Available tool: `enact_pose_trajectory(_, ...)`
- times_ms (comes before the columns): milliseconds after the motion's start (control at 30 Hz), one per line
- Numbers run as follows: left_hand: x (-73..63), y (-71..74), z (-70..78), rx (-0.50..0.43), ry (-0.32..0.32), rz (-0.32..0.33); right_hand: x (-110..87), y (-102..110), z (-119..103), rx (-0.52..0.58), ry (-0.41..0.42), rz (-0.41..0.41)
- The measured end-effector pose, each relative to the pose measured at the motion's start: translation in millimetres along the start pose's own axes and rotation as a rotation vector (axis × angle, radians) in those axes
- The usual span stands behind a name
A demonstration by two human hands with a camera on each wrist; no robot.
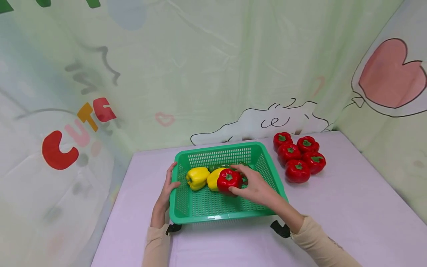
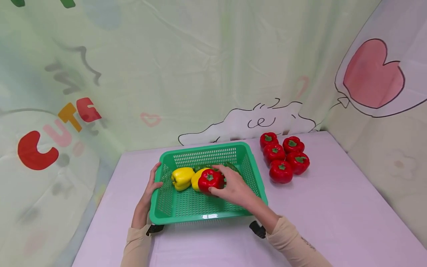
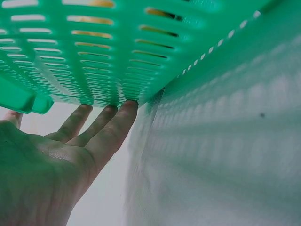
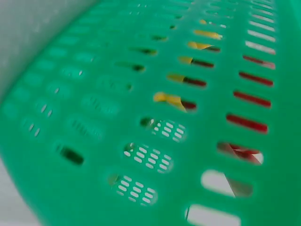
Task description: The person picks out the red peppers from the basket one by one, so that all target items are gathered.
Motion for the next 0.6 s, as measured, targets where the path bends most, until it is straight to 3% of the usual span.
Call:
enact_pose_trajectory(467, -0.6, -1.1, 1.5, 0.004, 0.002, 0.002, -5.3, 27.8, 3.4, 0.022, 0.078, 0.092)
enact_pose_trajectory(600, -1.4, -1.4, 1.3, 0.018, 0.006, 0.008, -8.4, 37.0, 7.8, 0.026, 0.057, 0.086)
Point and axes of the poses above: each hand's wrist, its own x-axis towards the middle knuckle, its own y-axis out of the back of the hand, z = x × y, the point moved 1 cm from there along x, towards the middle knuckle, and after that the axes turned 10 degrees about -y, right-handed, at the moved point
